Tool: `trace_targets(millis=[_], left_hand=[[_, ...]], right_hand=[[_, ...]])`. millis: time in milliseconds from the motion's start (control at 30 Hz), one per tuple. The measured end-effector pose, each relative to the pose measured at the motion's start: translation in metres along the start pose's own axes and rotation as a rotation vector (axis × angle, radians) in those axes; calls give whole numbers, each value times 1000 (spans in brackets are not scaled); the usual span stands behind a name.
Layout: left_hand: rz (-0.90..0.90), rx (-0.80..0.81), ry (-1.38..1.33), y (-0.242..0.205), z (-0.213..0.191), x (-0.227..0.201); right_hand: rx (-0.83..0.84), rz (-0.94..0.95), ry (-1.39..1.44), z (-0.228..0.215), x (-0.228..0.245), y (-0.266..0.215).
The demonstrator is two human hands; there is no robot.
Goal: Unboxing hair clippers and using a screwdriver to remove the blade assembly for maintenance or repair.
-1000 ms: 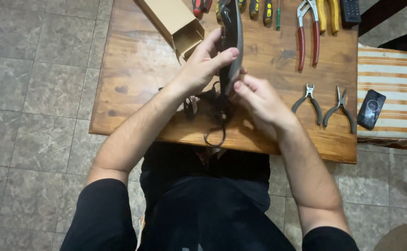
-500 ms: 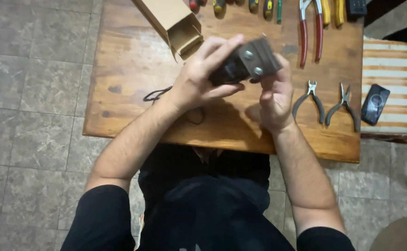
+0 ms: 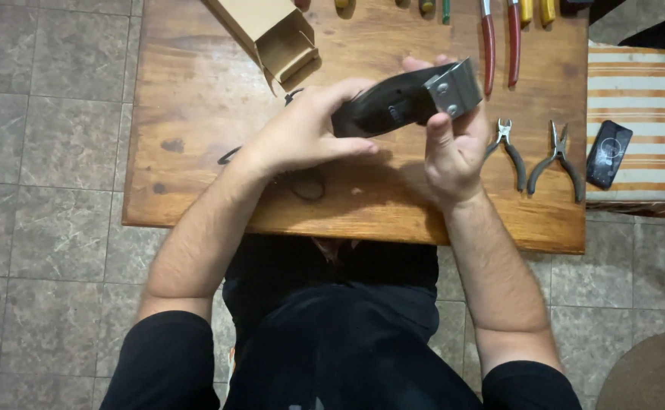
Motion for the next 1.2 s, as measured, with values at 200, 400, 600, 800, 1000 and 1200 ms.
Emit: trace_targets(millis=[200, 400, 600, 800, 1000, 1200], left_hand=[[61, -64, 46, -5, 4, 25], [248, -282, 315, -11, 9, 29], [-7, -90, -39, -3, -11, 18], [-205, 10, -164, -3, -28, 23], [-353, 18, -179, -4, -37, 31], [-249, 25, -83, -4, -42, 32]], right_hand=[[-18, 116, 275, -9, -5, 6], [-15, 287, 334, -6, -17, 3], [18, 285, 495, -9, -15, 9], [-44, 365, 618, -14, -15, 11], [-166, 285, 633, -32, -19, 20], [-500, 384, 769, -49, -22, 22]])
Point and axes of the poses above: each hand's wrist, its own y-axis towards the middle knuckle, its own z-axis out of the palm, x = y × z, the point moved 6 cm from there along y, towards the middle knuckle, and after that the axes turned 9 degrees about -x, right-handed, at the moved point
